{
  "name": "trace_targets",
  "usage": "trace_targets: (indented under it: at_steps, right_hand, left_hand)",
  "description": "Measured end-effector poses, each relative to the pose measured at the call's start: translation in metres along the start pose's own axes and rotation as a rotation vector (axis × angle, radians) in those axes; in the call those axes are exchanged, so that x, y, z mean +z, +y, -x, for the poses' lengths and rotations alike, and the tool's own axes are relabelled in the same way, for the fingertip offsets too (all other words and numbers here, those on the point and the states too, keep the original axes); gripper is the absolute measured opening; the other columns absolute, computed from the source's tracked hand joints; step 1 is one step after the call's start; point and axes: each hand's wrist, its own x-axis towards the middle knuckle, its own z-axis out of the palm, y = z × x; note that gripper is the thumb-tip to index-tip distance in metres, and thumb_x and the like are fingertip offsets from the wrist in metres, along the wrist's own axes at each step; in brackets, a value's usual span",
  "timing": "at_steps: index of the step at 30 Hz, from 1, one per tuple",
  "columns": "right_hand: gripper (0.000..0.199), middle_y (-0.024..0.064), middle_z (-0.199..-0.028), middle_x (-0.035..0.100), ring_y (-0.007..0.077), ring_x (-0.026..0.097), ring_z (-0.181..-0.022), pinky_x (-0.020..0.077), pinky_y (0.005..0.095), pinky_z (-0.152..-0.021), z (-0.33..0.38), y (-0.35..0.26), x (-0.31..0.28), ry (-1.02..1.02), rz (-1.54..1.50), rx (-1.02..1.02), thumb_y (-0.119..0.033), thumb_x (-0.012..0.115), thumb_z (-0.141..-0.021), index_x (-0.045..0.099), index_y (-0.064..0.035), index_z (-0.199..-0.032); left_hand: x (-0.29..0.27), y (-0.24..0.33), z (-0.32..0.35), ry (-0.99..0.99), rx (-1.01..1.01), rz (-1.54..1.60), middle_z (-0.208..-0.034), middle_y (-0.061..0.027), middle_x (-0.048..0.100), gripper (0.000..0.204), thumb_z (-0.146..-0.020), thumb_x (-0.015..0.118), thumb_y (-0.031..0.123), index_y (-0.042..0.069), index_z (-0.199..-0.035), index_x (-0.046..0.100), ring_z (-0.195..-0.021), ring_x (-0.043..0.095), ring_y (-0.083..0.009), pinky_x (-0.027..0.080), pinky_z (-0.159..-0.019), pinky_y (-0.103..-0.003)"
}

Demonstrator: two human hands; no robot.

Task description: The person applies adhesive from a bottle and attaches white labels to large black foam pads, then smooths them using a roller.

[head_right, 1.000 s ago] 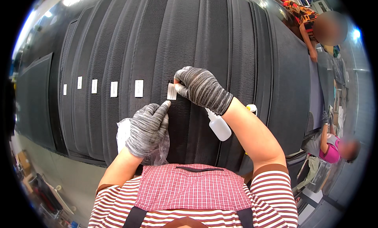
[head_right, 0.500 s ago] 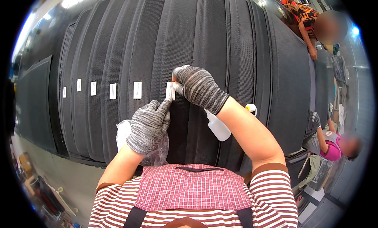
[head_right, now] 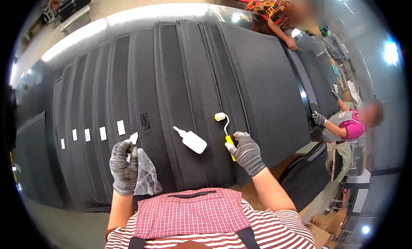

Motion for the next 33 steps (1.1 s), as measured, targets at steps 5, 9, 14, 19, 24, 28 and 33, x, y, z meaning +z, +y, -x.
trace_targets:
  at_steps: [5, 9, 14, 19, 24, 28, 33]
  right_hand:
    - [0.026, 0.0147, -0.090, 0.063, 0.0317, 0.065, -0.080, 0.0538, 0.0405, -0.073, 0.017, 0.038, 0.041, 0.240, -0.161, -0.012, -0.018, 0.071, -0.086, 0.061, -0.0025, -0.104]
    - [0.017, 0.0117, -0.085, 0.060, 0.0225, 0.059, -0.071, 0.0518, 0.0358, -0.070, 0.025, 0.008, 0.035, 0.280, -0.394, 0.032, -0.010, 0.064, -0.090, 0.059, -0.0003, -0.103]
    - [0.020, 0.0128, -0.086, 0.061, 0.0233, 0.060, -0.072, 0.0523, 0.0357, -0.071, 0.033, -0.026, 0.038, 0.274, -0.459, 0.037, -0.012, 0.063, -0.090, 0.058, 0.0009, -0.105]
    - [0.032, 0.0134, -0.097, 0.056, 0.0232, 0.059, -0.078, 0.0512, 0.0349, -0.073, 0.035, -0.024, 0.045, 0.313, -0.052, -0.055, -0.014, 0.071, -0.085, 0.059, -0.0006, -0.112]
    - [0.037, 0.0094, -0.098, 0.054, 0.0134, 0.050, -0.070, 0.0485, 0.0281, -0.068, 0.012, -0.067, 0.023, 0.317, -0.383, -0.034, -0.009, 0.070, -0.085, 0.058, -0.0023, -0.120]
    - [0.039, 0.0084, -0.096, 0.057, 0.0116, 0.052, -0.068, 0.0490, 0.0266, -0.066, -0.015, -0.092, 0.022, 0.289, -0.467, -0.171, -0.004, 0.069, -0.084, 0.059, -0.0021, -0.122]
    - [0.032, 0.0096, -0.092, 0.059, 0.0181, 0.053, -0.067, 0.0494, 0.0311, -0.067, -0.026, -0.092, 0.010, 0.257, -0.305, -0.161, -0.005, 0.072, -0.082, 0.060, -0.0010, -0.112]
  left_hand:
    - [-0.008, 0.022, 0.021, 0.046, 0.017, 0.027, -0.093, -0.0092, 0.067, 0.013, -0.086, 0.069, 0.000, 0.003, -0.099, 0.068, -0.090, 0.064, -0.0212, 0.052, -0.081, -0.033]
    - [-0.008, 0.005, 0.032, -0.001, -0.466, 0.752, -0.092, -0.0057, 0.069, 0.016, -0.091, 0.068, 0.004, 0.002, -0.107, 0.067, -0.078, 0.064, -0.0119, 0.053, -0.076, -0.025]
    - [-0.013, -0.024, 0.009, -0.137, -0.621, 1.520, -0.096, -0.0100, 0.070, 0.017, -0.092, 0.066, 0.005, 0.002, -0.109, 0.066, -0.078, 0.068, -0.0166, 0.057, -0.070, -0.027]
    - [0.002, -0.021, -0.018, -0.182, -0.603, 1.464, -0.096, -0.0100, 0.070, 0.017, -0.093, 0.064, 0.005, 0.003, -0.110, 0.067, -0.080, 0.068, -0.0184, 0.057, -0.070, -0.029]
    - [0.024, -0.014, -0.034, -0.119, -0.409, 0.945, -0.099, -0.0040, 0.067, 0.020, -0.093, 0.063, 0.002, 0.004, -0.114, 0.065, -0.080, 0.061, -0.0094, 0.053, -0.074, -0.023]
    - [0.050, -0.025, -0.034, -0.124, -0.104, 0.501, -0.103, -0.0124, 0.066, 0.024, -0.091, 0.061, -0.002, -0.001, -0.115, 0.062, -0.092, 0.065, -0.0211, 0.055, -0.079, -0.031]
    - [0.055, -0.028, -0.035, -0.165, 0.169, 0.054, -0.107, -0.0180, 0.064, 0.031, -0.086, 0.062, -0.005, -0.002, -0.117, 0.061, -0.097, 0.065, -0.0309, 0.054, -0.086, -0.036]
